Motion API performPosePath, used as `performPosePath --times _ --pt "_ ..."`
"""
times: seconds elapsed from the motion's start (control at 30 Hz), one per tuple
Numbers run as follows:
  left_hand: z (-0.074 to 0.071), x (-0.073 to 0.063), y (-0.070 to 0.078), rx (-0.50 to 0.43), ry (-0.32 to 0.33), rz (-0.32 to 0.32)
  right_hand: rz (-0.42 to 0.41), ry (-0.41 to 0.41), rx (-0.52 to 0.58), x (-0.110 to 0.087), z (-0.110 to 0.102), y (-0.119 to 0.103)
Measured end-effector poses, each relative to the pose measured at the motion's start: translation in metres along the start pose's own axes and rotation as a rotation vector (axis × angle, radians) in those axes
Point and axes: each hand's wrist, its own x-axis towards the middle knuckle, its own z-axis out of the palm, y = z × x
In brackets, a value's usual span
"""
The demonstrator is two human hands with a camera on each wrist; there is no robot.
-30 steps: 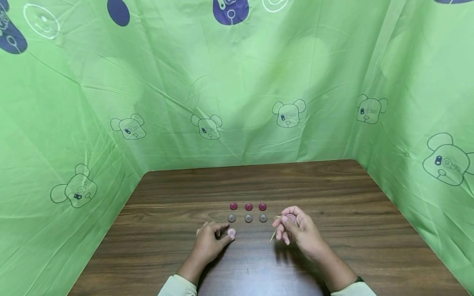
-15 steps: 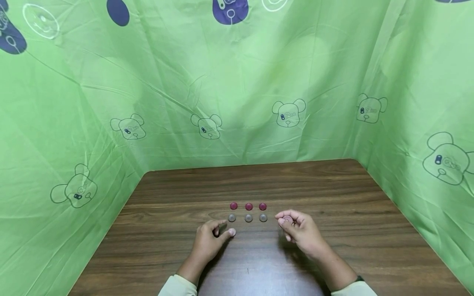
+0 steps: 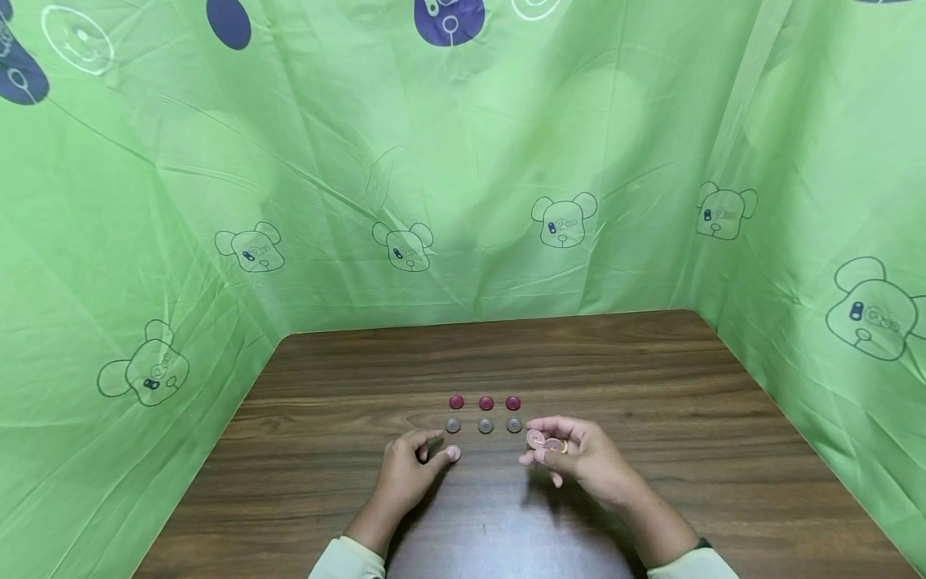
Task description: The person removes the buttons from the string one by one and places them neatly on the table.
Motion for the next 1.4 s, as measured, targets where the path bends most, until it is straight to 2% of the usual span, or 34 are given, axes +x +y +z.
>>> performPosePath --times 0.3,0.43,0.6,0.83,1.13,1.27,1.4 --pt "-0.001 0.000 0.001 0.005 -0.009 0.008 -0.008 -0.002 -0.006 -0.002 0.001 -0.003" --pt "-0.001 0.000 0.001 0.002 -0.010 0.003 -0.004 -0.010 -0.059 -0.002 0.001 -0.003" --pt "0.000 0.000 0.000 -0.003 -0.004 -0.001 -0.024 0.028 -0.125 -0.001 0.002 -0.003" --pt "0.002 -0.001 0.001 -0.034 0.031 0.016 -0.021 0.055 -0.060 -0.001 0.003 -0.002" --pt "0.006 -0.004 0.007 -0.069 0.128 0.143 -0.044 0.070 -0.043 0.000 0.004 0.001" --pt "0.009 -0.006 0.010 -0.091 0.189 0.274 -0.037 0.066 -0.059 0.000 0.004 0.001" --pt "0.013 -0.008 0.015 -0.144 0.195 0.401 -0.018 0.075 -0.111 -0.001 0.004 0.001"
